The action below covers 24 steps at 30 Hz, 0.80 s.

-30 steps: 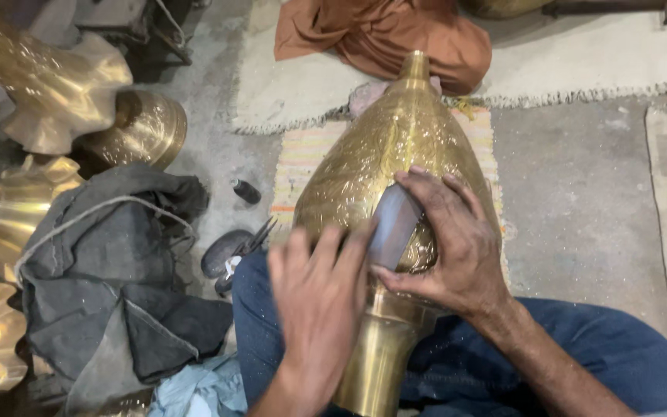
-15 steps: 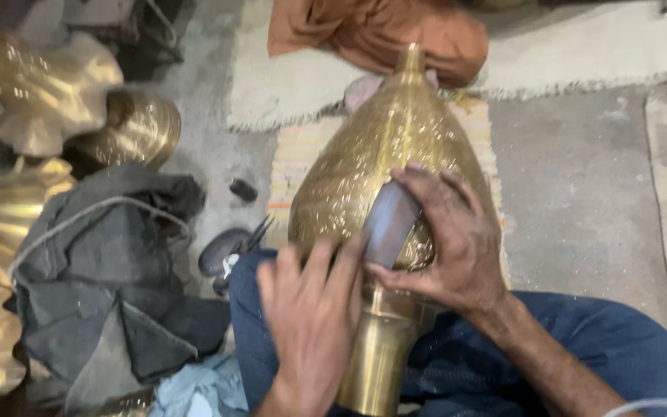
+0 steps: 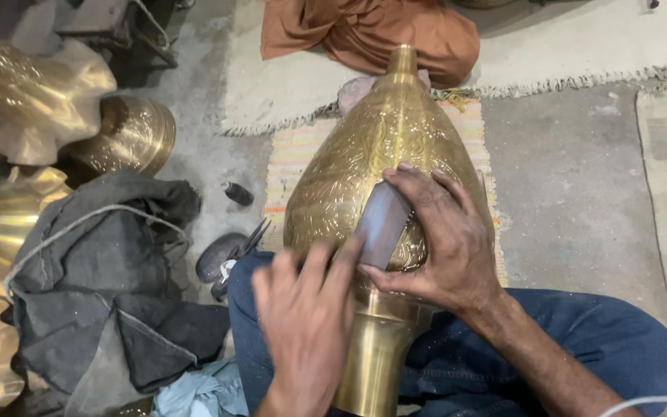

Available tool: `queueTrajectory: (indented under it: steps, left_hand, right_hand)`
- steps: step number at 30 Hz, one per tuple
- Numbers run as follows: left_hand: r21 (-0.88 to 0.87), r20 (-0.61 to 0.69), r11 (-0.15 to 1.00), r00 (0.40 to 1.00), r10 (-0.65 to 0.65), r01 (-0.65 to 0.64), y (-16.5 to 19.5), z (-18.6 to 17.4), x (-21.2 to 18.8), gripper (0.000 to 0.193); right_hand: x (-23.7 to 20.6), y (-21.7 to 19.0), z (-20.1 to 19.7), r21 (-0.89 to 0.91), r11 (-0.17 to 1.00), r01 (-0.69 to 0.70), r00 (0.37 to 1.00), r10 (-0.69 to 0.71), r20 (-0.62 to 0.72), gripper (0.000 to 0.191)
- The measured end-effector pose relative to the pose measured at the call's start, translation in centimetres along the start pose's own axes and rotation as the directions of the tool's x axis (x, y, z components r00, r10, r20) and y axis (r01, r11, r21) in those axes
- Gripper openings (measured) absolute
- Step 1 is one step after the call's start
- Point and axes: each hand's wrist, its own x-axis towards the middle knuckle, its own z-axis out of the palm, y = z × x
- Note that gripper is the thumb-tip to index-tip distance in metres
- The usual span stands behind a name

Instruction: The person sits cross-legged on the floor with a large engraved brass vessel on their lap. They hold a punch against the vessel's surface and strike it with a wooden mallet to chase the decorative pattern, then rub the surface with a flat stone block, and resume hammering the punch around the design.

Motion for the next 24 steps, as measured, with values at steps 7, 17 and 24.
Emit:
queueTrajectory:
  steps: [7,17,24]
  left_hand:
    - [-0.096,0.002,0.995,1.000,0.022,-0.022,0.0,0.1,-0.1,0.049]
    - [-0.005,-0.010,0.999,0.999,0.036,-0.036,0.7,0.5,-0.3,0.043]
    - [-0.026,0.016,1.000,1.000,0.009,-0.009,0.4,0.6,-0.5,0.046]
  right_hand:
    - [-0.2,0.2,0.2,0.013,1.000,-0.022,1.000,0.022,0.009,0.110]
    - [-0.2,0.5,0.4,0.010,1.000,-0.009,1.000,0.009,-0.001,0.108]
    - [-0.3,0.5,0.4,0.027,0.999,0.028,0.999,-0.027,-0.030,0.115]
